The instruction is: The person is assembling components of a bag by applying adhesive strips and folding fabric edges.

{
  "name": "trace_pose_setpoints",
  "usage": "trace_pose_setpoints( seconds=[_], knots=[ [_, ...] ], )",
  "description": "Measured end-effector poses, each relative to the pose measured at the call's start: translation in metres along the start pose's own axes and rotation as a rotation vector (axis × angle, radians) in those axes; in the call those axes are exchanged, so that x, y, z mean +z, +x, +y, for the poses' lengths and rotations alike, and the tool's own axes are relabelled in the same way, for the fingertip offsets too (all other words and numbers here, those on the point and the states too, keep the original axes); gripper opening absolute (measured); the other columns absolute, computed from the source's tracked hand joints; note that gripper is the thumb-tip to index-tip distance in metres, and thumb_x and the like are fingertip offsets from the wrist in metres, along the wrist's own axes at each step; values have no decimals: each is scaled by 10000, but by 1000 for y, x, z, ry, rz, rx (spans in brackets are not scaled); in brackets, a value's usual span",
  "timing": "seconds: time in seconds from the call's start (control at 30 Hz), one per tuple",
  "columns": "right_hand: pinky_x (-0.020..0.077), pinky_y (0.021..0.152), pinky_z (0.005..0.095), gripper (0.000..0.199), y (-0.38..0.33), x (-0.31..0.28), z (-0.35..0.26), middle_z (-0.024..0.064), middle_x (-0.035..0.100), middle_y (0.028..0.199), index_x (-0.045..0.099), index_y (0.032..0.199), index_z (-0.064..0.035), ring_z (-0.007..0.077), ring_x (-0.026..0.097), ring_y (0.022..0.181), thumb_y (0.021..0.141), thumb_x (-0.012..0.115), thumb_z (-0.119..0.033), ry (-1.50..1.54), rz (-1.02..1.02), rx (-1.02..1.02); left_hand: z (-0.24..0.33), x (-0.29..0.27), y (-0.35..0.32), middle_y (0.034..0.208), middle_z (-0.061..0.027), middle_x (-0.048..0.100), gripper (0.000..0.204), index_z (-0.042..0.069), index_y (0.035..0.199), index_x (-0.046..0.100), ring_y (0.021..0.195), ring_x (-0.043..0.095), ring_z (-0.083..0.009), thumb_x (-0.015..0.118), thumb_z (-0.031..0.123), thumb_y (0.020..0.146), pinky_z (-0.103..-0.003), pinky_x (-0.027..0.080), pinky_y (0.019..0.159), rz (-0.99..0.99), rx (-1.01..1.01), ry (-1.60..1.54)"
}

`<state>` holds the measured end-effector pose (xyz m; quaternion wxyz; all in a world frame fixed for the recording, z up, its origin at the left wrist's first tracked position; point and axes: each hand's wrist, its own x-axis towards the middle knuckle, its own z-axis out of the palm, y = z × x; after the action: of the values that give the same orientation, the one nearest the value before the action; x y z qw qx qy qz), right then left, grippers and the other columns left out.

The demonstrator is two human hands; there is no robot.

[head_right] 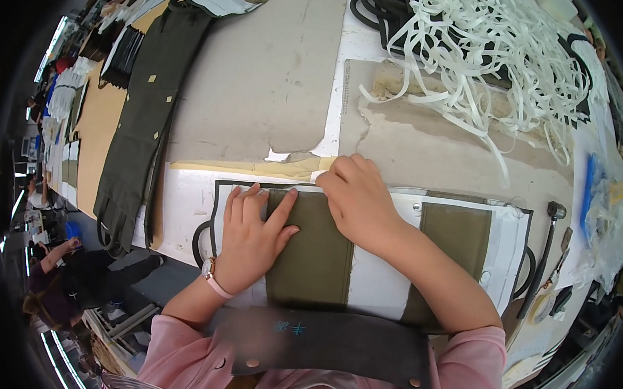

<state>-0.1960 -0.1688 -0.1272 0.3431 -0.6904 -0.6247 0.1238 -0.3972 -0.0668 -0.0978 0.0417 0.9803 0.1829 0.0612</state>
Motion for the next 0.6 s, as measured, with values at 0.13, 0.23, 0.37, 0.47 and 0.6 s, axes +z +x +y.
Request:
trace_pose_setpoints(
  seconds=[0.13,0.23,0.37,0.47,0.6],
  knots=[
    [435,804,389,255,-5,-4,4,84,545,928,666,952,-49,295,511,901,719,663,54,1,-25,-151,-1,-2,-1,1105,-151,535,562,189,1359,587,1138,513,-343,724,327,831,-540,357,1066,-7,-6,3],
    [435,820,387,266,-4,-5,3,84,552,947,673,953,-43,289,518,916,709,660,61,-53,-52,-183,-2,-2,-1,1108,-143,533,571,195,1370,581,1135,517,-335,725,318,831,-541,349,1072,-18,-4,6],
    [427,842,382,177,-1,1,-4,71,530,909,668,913,-38,272,508,913,739,655,-9,-37,62,-111,-1,-1,-1,1114,-143,532,570,201,1379,574,1132,521,-337,721,306,838,-544,341,1078,-26,-4,4],
    [431,846,376,208,-2,0,0,70,535,911,680,945,-37,261,513,923,739,651,-32,-5,-4,-149,-2,0,-2,1125,-146,531,562,205,1384,569,1141,522,-341,714,290,847,-549,337,1079,-35,-11,1],
    [438,852,366,222,-3,-3,-1,62,540,915,686,961,-35,244,515,927,744,642,-42,-78,-57,-213,-4,6,-5,1124,-150,530,549,137,1377,561,1153,524,-337,702,269,863,-558,339,1074,21,-23,-55]
  ],
)
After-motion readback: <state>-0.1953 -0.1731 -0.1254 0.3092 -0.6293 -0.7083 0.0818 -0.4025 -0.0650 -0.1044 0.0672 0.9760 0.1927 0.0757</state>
